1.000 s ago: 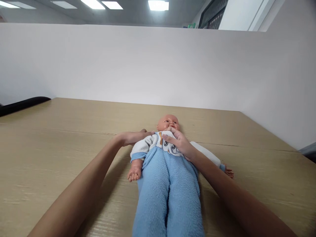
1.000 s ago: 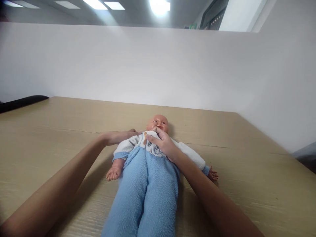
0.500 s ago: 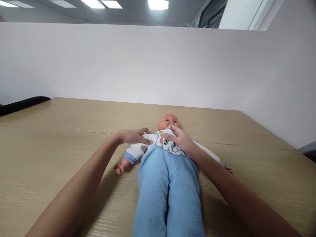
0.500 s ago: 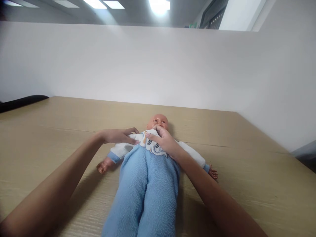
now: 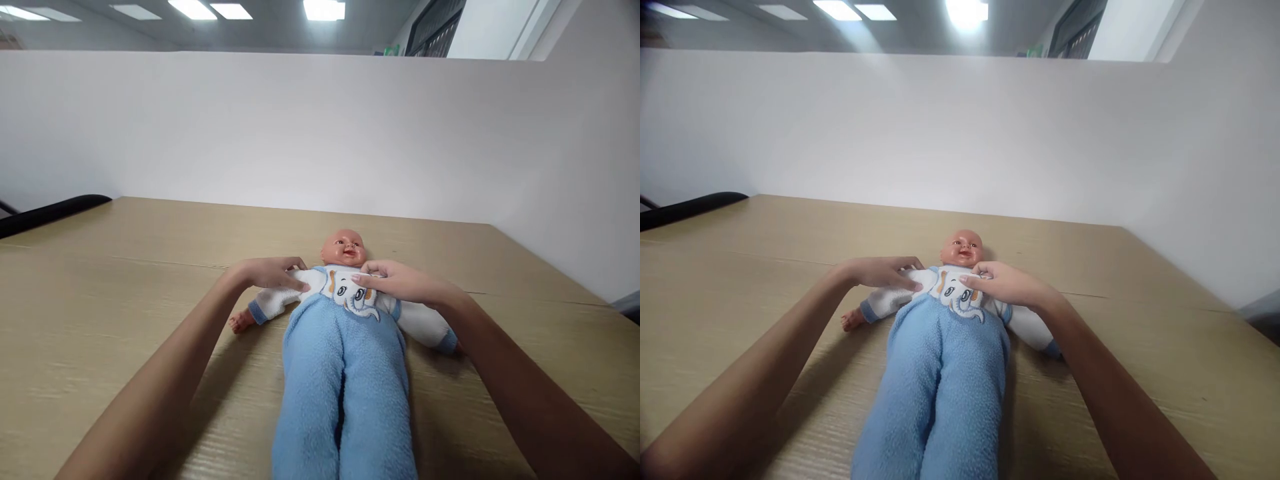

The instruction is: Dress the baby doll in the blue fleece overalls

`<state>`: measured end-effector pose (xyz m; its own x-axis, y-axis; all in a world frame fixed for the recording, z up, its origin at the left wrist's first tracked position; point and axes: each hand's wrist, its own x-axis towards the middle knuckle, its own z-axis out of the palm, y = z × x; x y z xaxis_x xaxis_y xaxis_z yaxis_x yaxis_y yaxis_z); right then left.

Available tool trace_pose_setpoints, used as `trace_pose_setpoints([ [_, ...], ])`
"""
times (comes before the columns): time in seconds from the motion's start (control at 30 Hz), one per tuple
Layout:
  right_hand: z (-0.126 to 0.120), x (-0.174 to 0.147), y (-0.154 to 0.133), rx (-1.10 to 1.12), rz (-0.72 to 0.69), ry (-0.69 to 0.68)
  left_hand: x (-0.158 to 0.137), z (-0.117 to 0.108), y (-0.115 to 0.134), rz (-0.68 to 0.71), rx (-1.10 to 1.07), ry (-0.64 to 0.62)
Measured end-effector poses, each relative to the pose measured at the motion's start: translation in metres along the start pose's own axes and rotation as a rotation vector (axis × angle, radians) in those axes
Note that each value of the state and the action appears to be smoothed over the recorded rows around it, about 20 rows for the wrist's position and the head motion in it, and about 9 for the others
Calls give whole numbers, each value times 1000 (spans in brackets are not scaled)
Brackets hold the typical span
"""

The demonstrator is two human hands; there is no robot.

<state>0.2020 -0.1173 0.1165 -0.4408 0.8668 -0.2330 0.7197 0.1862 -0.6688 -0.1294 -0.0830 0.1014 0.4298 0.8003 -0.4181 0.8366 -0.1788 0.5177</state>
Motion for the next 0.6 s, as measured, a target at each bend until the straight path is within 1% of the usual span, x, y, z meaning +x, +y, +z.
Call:
trace_pose_setpoints([
  [0.03,1,1,2,7,1,-5,-2,2,3,-12,23,54],
  [0.07,2,3,4,20,2,-12,-5,6,7,-10,50,141],
  [0.13,5,8,8,62,9,-35,-15,19,17,53,84,393],
  [0.17,7,9,9,84,13,-44,-22,28,23,107,75,532],
  [0.2,8,11,10,103,16,-47,-29,39,28,163,36,646],
  [0.23,9,12,11,118,18,-45,-36,50,33,203,-29,723],
  [0.27,10,13,12,126,18,-41,-43,62,37,220,-97,755],
  [0.33,11,14,12,134,17,-38,-55,84,40,218,-222,699],
  [0.43,11,13,11,140,13,-42,-61,109,32,230,-320,575],
  [0.5,12,12,8,136,14,-32,-59,116,21,263,-358,540],
  [0.6,13,10,5,129,32,-25,-55,116,6,287,-411,473],
])
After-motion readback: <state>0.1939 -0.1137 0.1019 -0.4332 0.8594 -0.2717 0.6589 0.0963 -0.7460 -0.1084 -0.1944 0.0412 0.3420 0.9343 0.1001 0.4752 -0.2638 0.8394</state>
